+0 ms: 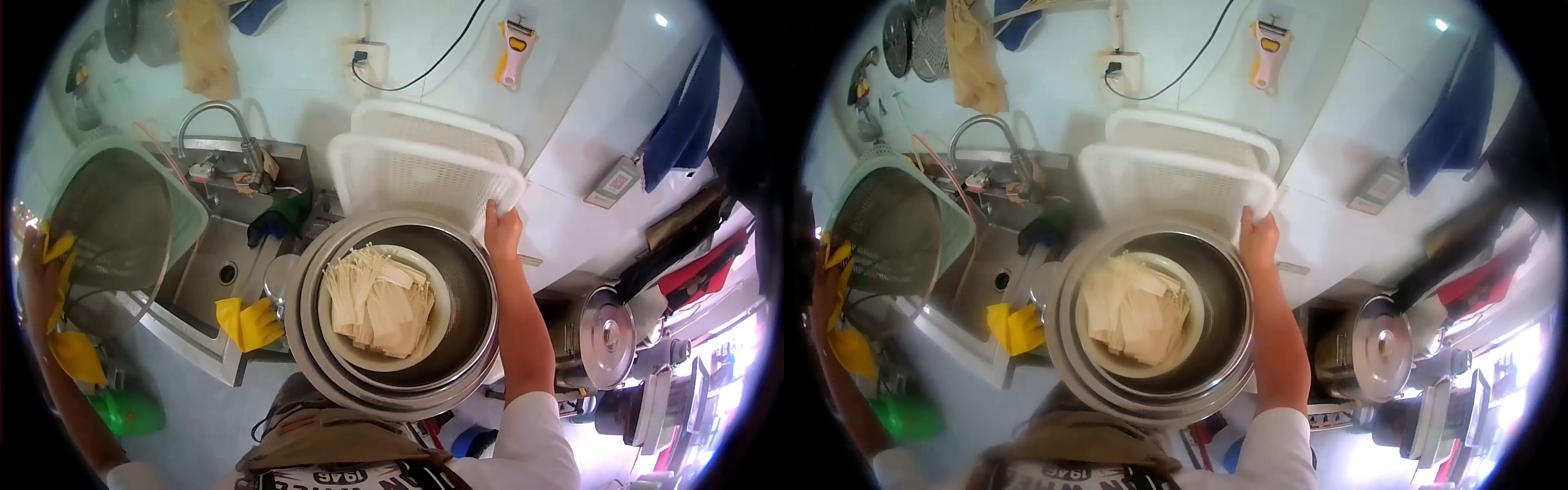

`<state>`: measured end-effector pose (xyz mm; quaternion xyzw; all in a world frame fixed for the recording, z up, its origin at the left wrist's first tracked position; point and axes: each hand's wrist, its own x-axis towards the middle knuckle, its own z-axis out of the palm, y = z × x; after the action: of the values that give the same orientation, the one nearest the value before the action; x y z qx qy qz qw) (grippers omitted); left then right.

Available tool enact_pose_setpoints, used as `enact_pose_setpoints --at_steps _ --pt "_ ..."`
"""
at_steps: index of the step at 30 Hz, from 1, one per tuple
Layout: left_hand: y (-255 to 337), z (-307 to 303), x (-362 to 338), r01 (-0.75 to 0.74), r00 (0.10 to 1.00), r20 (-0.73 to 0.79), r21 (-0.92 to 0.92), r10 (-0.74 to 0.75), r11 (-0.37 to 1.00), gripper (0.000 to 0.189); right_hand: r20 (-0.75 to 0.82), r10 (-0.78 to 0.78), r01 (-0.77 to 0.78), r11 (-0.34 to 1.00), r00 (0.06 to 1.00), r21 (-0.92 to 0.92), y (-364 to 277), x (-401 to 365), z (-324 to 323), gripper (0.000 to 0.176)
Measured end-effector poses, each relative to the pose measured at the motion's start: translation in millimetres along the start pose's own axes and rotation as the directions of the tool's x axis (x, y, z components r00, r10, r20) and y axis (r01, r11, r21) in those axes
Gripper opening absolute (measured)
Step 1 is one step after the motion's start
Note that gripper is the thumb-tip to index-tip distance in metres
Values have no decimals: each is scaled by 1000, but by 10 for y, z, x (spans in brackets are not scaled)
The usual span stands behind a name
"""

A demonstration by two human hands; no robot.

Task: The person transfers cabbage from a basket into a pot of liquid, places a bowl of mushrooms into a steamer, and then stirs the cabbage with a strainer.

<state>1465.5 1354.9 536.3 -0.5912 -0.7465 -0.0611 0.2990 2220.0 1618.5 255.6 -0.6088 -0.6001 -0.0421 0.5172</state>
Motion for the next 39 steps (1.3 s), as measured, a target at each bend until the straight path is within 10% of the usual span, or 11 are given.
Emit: enact_pose_setpoints --at_steps 4,7,11,15,20,22,34,39 --pt "135 -35 49 -53 999 -2 29 53 998 49 165 356 -289 899 920 -329 -34 83 -49 42" --pt "277 -71 161 -103 995 -9 40 104 994 48 508 413 -63 819 756 -571 -437 136 -212 54" --pt "583 -326 336 -216 974 -41 113 222 970 46 506 552 -200 781 663 -591 -331 101 -146 59" --pt "1158 -753 637 -365 919 -123 99 375 926 45 397 447 -303 876 802 -374 -168 -126 -378 54" --pt "2149 -329 920 -381 871 -491 -661 13 646 39 303 484 -454 875 821 -169 -111 -388 -728 48" --pt "2516 -430 1080 -597 710 -627 -294 321 747 32 254 463 -451 886 849 -109 -278 -472 -862 46" --pt "4331 -237 1090 -849 496 -619 -198 609 490 19 149 471 -491 856 870 160 -435 -987 -1048 32" --pt "4812 146 1296 -840 536 -559 -276 633 467 17 143 451 -468 876 881 119 -524 -980 -1013 33"
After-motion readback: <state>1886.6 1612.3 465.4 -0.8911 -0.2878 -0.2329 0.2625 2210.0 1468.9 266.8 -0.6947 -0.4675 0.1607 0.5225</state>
